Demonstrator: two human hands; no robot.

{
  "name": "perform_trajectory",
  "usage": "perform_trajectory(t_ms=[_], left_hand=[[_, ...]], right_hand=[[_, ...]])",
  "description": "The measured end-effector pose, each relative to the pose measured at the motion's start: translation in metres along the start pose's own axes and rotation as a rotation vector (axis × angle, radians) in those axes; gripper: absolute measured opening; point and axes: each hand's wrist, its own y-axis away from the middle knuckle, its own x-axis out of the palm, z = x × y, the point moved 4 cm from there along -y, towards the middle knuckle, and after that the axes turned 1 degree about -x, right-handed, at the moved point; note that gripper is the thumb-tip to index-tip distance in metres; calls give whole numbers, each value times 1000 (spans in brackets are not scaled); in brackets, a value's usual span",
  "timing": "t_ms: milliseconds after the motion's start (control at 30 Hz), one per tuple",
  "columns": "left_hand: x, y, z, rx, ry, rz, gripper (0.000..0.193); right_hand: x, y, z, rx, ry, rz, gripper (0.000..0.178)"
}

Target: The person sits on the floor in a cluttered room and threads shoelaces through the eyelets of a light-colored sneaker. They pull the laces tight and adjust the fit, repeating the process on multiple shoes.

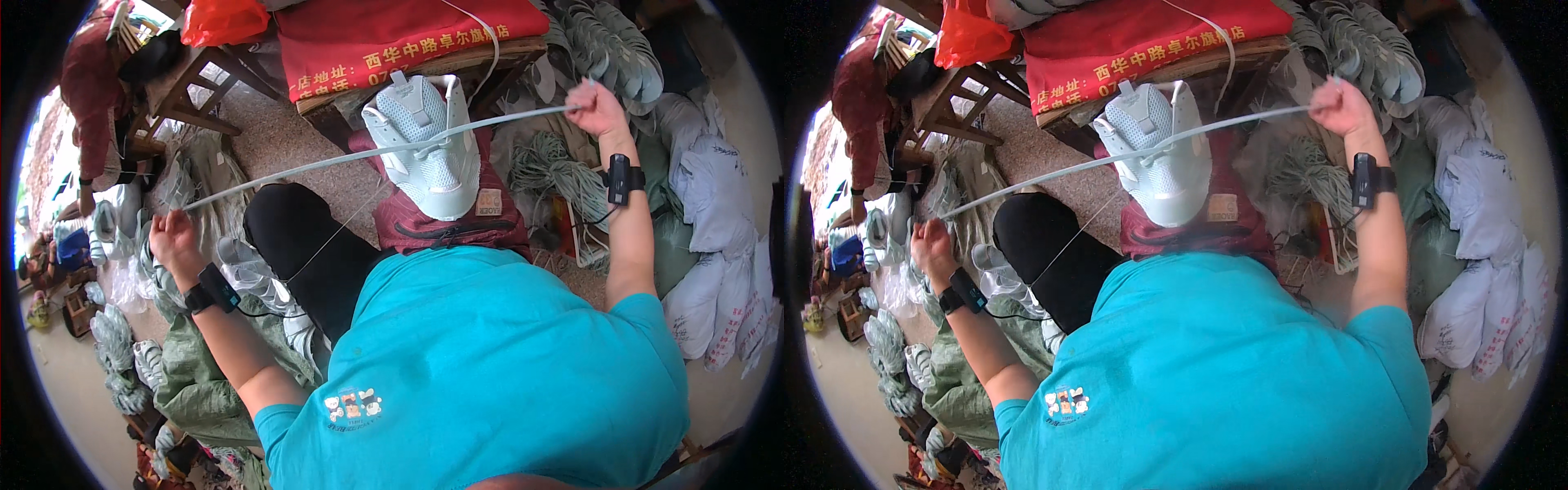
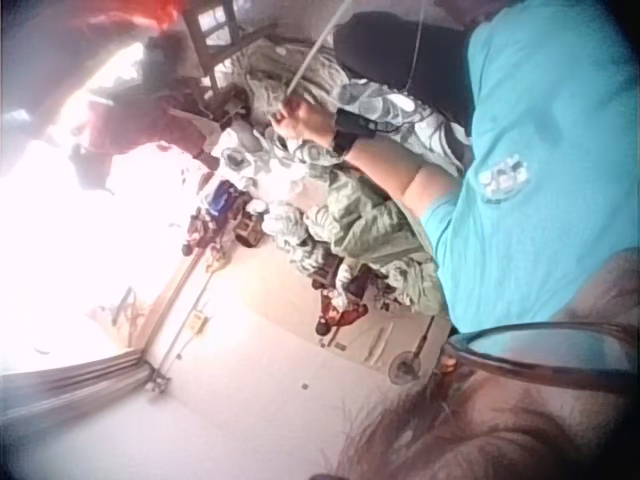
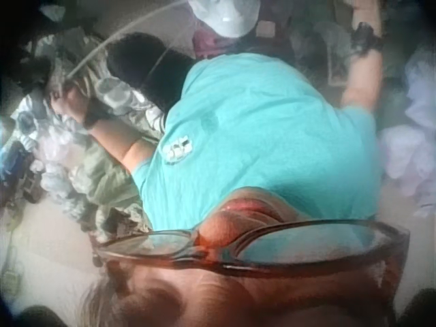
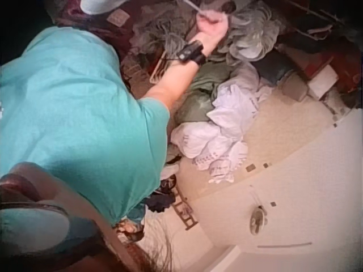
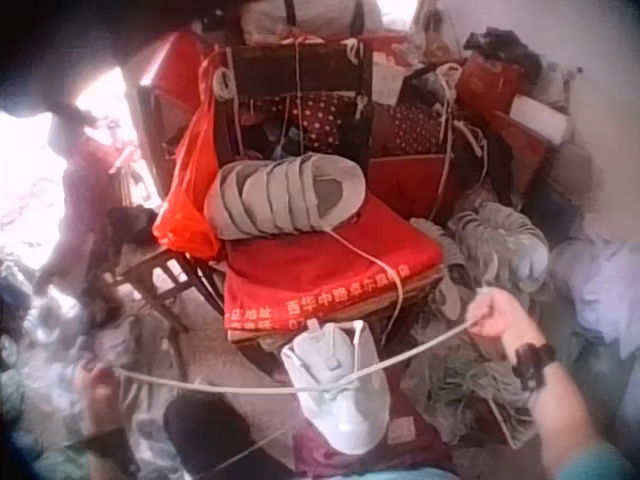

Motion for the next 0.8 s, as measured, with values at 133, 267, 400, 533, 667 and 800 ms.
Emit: perform_trajectory(t_ms=[133,267,400,533,667,800], left_hand=[[-40,6,-29,108,35,-209,31],[-76,-7,-67,250,-16,-325,33],[-44,5,-34,369,-296,-252,25],[100,84,66,247,-574,82,34],[184,152,178,79,-990,396,31],[195,173,257,-28,-987,651,24]], right_hand=[[-131,49,54,-318,-24,-406,36],[-240,131,95,-545,-9,-745,23],[-281,171,112,-540,148,-897,16],[-226,73,44,-348,523,-828,21],[-21,8,-79,-340,1066,-596,29],[92,-11,-154,-495,1387,-1,29]])
